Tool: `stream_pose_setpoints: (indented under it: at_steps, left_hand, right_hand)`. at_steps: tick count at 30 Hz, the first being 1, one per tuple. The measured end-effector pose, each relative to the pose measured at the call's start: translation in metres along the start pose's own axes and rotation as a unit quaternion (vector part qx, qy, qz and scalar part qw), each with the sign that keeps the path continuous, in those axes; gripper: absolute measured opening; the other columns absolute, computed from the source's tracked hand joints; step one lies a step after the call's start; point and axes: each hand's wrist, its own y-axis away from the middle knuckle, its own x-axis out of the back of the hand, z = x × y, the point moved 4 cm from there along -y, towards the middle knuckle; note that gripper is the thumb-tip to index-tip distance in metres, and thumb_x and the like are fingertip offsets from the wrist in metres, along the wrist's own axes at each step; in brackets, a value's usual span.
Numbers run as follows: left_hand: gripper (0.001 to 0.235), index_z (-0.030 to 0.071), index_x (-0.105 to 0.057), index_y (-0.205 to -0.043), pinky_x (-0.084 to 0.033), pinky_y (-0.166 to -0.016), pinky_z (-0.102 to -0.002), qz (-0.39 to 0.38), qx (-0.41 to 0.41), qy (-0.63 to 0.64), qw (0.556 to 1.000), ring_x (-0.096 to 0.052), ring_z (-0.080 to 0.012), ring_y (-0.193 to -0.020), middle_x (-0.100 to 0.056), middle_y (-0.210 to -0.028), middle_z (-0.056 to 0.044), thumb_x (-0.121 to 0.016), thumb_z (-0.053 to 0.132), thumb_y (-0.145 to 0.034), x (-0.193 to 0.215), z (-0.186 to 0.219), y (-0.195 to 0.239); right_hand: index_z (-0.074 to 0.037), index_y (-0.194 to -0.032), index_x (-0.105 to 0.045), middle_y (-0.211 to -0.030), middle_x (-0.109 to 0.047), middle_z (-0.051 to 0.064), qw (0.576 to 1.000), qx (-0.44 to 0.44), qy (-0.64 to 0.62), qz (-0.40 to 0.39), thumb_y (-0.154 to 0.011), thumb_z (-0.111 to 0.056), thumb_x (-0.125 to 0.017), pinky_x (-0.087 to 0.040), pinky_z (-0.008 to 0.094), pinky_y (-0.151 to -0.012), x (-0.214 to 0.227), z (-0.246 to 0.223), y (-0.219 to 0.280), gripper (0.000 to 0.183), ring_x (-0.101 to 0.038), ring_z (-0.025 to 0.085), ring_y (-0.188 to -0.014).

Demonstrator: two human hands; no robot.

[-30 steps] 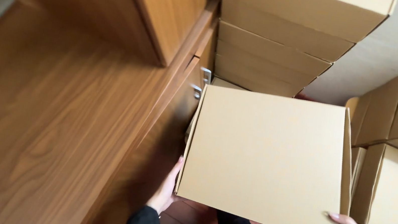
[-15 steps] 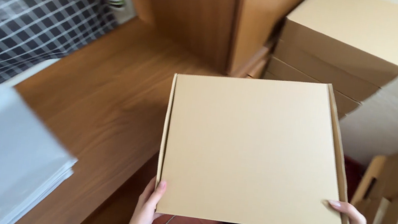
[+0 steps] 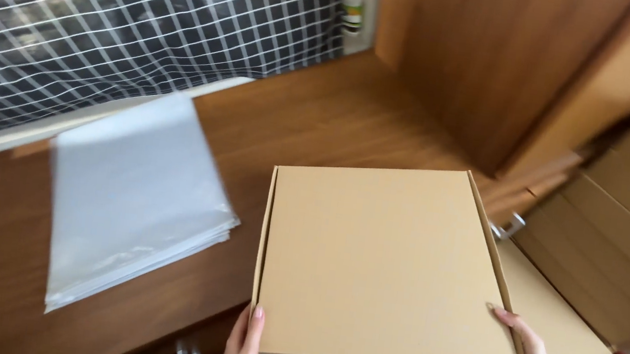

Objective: The person unpacks two garments from cardboard boxes, removes them from plastic packaging, and hangs them on a clothing rack. The first garment is a pink top, and the second is a white top. Both are placed on hangers and hung on the rack.

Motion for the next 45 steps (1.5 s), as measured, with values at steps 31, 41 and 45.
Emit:
stream_pose_setpoints:
  at_steps: [31,41,45]
  left_hand:
    - [0.084,0.015,-0.073,-0.137,-0.045,-0.116,-0.039,0.158,0.109,-0.031,0.981,-0.063,-0.0281,-0.138,-0.073,-0.145,-0.006,-0.03,0.075,-0.095,-0.103,0.214,-0.11]
    - [0.091,0.03,-0.053,-0.161,-0.046,-0.117,-0.046,0.07,0.155,0.009,0.985,-0.047,-0.0216,-0.156,-0.053,-0.167,0.004,-0.042,0.078,-0.085,-0.111,0.197,-0.112]
    - [0.109,0.018,-0.059,-0.157,-0.037,-0.129,-0.04,0.009,0.22,-0.18,0.959,-0.052,-0.0239,-0.155,-0.058,-0.164,-0.004,-0.03,0.092,-0.083,-0.101,0.189,-0.102]
  right_hand:
    - [0.003,-0.143,-0.069,-0.14,-0.071,0.021,0.926,0.093,0.354,-0.09,-0.099,-0.04,-0.067,-0.047,0.043,-0.111,-0.353,-0.255,-0.179,0.061,-0.064,0.033,-0.13]
    - [-0.003,-0.147,-0.066,-0.143,-0.068,0.019,0.918,0.079,0.373,-0.107,-0.098,-0.045,-0.064,-0.046,0.043,-0.108,-0.378,-0.271,-0.197,0.065,-0.063,0.033,-0.129]
    - [-0.002,-0.146,-0.066,-0.141,-0.069,0.02,0.927,0.038,0.344,-0.142,-0.102,-0.041,-0.061,-0.046,0.046,-0.11,-0.385,-0.275,-0.184,0.06,-0.063,0.035,-0.129]
